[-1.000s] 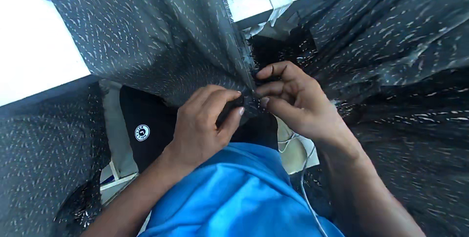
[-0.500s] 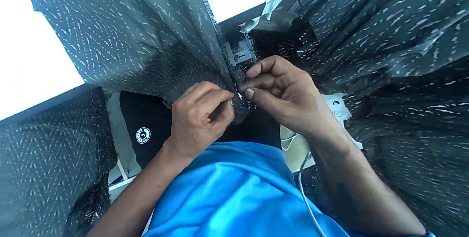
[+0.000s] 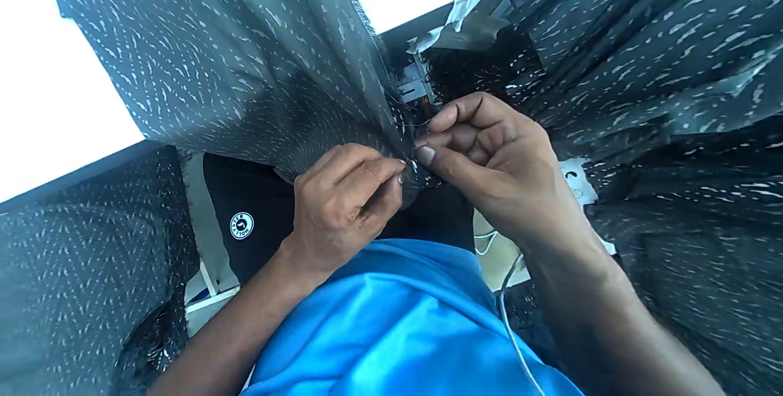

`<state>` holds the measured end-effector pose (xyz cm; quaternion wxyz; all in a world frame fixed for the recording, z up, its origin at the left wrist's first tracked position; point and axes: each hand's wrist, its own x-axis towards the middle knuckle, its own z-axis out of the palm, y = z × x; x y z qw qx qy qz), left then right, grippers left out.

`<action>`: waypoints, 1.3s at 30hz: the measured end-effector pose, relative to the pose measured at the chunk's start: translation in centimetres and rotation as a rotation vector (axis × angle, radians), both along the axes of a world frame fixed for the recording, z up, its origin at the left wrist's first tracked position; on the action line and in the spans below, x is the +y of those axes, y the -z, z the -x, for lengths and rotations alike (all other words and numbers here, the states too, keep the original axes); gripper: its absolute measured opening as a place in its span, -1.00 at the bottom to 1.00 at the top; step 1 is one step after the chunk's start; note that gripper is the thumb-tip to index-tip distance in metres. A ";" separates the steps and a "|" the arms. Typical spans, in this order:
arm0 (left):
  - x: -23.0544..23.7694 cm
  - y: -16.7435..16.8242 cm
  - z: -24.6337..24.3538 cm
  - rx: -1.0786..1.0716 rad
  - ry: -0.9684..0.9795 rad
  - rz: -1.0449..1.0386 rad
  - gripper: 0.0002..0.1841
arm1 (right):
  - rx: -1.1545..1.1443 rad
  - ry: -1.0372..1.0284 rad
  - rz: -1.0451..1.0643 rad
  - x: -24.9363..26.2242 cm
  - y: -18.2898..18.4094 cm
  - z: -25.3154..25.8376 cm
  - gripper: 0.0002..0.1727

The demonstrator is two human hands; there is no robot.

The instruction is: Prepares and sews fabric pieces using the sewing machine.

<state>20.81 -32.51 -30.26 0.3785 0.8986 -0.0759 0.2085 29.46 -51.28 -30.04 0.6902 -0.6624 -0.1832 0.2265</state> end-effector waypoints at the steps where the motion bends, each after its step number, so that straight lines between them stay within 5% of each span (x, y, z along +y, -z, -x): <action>1: 0.0 -0.1 0.0 -0.012 0.000 -0.015 -0.90 | 0.000 0.003 0.004 0.0 -0.2 0.1 -0.72; 16: -0.2 -0.4 0.5 -0.083 -0.006 -0.183 -0.87 | -0.018 -0.003 0.017 -0.1 -1.3 0.4 -0.70; 18: -0.5 -0.7 0.7 -0.013 0.004 -0.052 -0.87 | 0.001 0.010 -0.002 0.0 -1.4 0.4 -0.60; 23: 2.4 -2.4 0.9 0.509 0.064 0.661 -0.80 | 0.034 0.044 0.000 0.6 -1.0 0.4 -0.59; 28: 12.9 -4.0 -1.2 0.159 -0.372 -0.046 -0.67 | 0.254 0.024 -0.050 1.2 0.3 0.2 -0.59; 30: 17.7 -4.2 -2.3 0.227 -0.568 -0.263 -0.49 | 0.381 -0.018 -0.093 1.5 0.8 -0.3 -0.58; 33: 22.8 -3.0 -3.5 0.387 -0.672 -0.389 -0.44 | 0.531 -0.096 -0.085 2.1 1.8 -1.1 -0.55; 36: 25.3 -3.0 -3.9 0.281 -0.640 -0.405 -0.70 | 0.549 -0.171 -0.062 2.6 2.0 -1.8 -0.53; 39: 27.2 -6.1 -3.3 0.121 -0.689 -0.324 -0.66 | 0.518 -0.206 -0.031 2.8 1.9 -2.2 -0.64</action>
